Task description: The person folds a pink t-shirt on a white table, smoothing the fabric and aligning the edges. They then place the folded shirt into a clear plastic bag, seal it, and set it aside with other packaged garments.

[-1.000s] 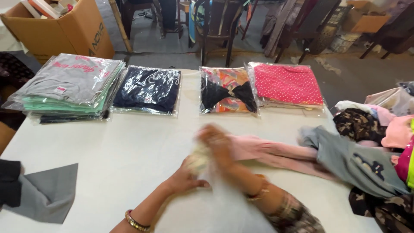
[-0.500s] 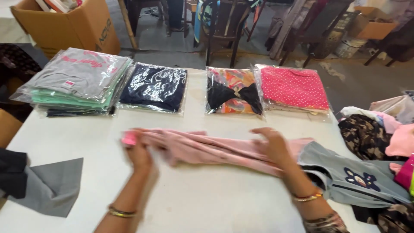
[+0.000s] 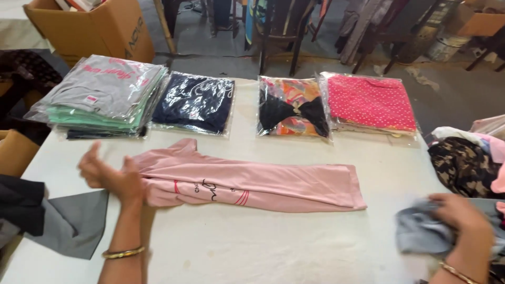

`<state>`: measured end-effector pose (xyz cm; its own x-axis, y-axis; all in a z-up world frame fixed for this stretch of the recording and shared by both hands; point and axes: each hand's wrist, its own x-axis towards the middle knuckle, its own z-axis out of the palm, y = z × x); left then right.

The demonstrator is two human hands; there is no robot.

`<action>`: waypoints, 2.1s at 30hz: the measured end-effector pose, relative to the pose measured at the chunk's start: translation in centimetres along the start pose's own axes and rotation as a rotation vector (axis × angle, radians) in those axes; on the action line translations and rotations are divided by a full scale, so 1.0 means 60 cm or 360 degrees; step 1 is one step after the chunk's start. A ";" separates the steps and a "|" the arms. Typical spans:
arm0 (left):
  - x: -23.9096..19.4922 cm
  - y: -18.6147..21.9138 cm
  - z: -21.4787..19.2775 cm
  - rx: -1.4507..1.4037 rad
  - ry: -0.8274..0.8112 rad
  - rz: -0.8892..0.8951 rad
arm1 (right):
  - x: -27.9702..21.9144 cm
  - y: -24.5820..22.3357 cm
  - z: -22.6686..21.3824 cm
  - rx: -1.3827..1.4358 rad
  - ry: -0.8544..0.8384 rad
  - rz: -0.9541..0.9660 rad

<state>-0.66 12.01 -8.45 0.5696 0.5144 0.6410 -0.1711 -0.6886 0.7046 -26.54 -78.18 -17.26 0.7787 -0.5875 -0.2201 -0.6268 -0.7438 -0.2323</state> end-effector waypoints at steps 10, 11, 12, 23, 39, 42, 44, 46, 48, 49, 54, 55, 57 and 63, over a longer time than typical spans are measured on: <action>-0.031 -0.063 0.112 0.0232 -0.1066 0.0552 | -0.167 -0.433 0.016 0.0472 0.1042 -0.0847; -0.024 -0.059 0.115 0.0411 -0.1089 0.0495 | -0.168 -0.480 0.032 0.0398 0.0848 -0.1013; -0.018 -0.055 0.118 0.0590 -0.1107 0.0436 | -0.169 -0.528 0.048 0.0322 0.0650 -0.1174; 0.069 -0.022 0.089 0.0250 -0.0927 -0.0071 | -0.173 -0.590 -0.008 0.0326 0.0493 -0.0912; 0.358 0.318 0.078 -0.1237 -0.0105 0.0874 | -0.033 -0.612 -0.385 0.1035 0.2347 -0.1435; 0.311 0.337 -0.026 -0.1165 -0.0159 0.0931 | -0.186 -0.630 -0.412 0.2352 0.1542 -0.1388; 0.254 0.304 -0.087 -0.1068 -0.0303 0.0876 | -0.164 -0.531 -0.357 0.2473 0.1261 -0.1570; 0.205 0.272 -0.145 -0.0970 -0.0448 0.0823 | -0.181 -0.443 -0.301 0.2587 0.0968 -0.1741; 0.152 0.225 -0.201 -0.0313 -0.0823 0.1035 | -0.237 -0.367 -0.229 0.1758 0.0774 -0.1542; 0.123 0.188 -0.199 -0.0311 -0.0829 0.1029 | -0.240 -0.338 -0.200 0.1757 0.0767 -0.1537; -0.006 0.052 -0.196 -0.0004 -0.1990 0.0262 | -0.295 -0.325 -0.131 0.0555 -0.0428 -0.0769; -0.006 0.052 -0.196 0.0001 -0.1991 0.0262 | -0.282 -0.318 -0.120 0.0558 -0.0431 -0.0769; -0.008 0.052 -0.196 0.0140 -0.2488 -0.0014 | -0.258 -0.304 -0.100 0.0424 -0.0736 -0.0629; 0.020 0.040 -0.086 -0.0129 -0.1865 0.0254 | -0.105 -0.371 -0.071 0.0611 -0.0075 -0.0810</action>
<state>-4.51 13.61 -4.43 0.9189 -0.3855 0.0835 -0.3335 -0.6463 0.6864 -17.41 -59.29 -6.69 0.9850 -0.1698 -0.0323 -0.1509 -0.7535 -0.6399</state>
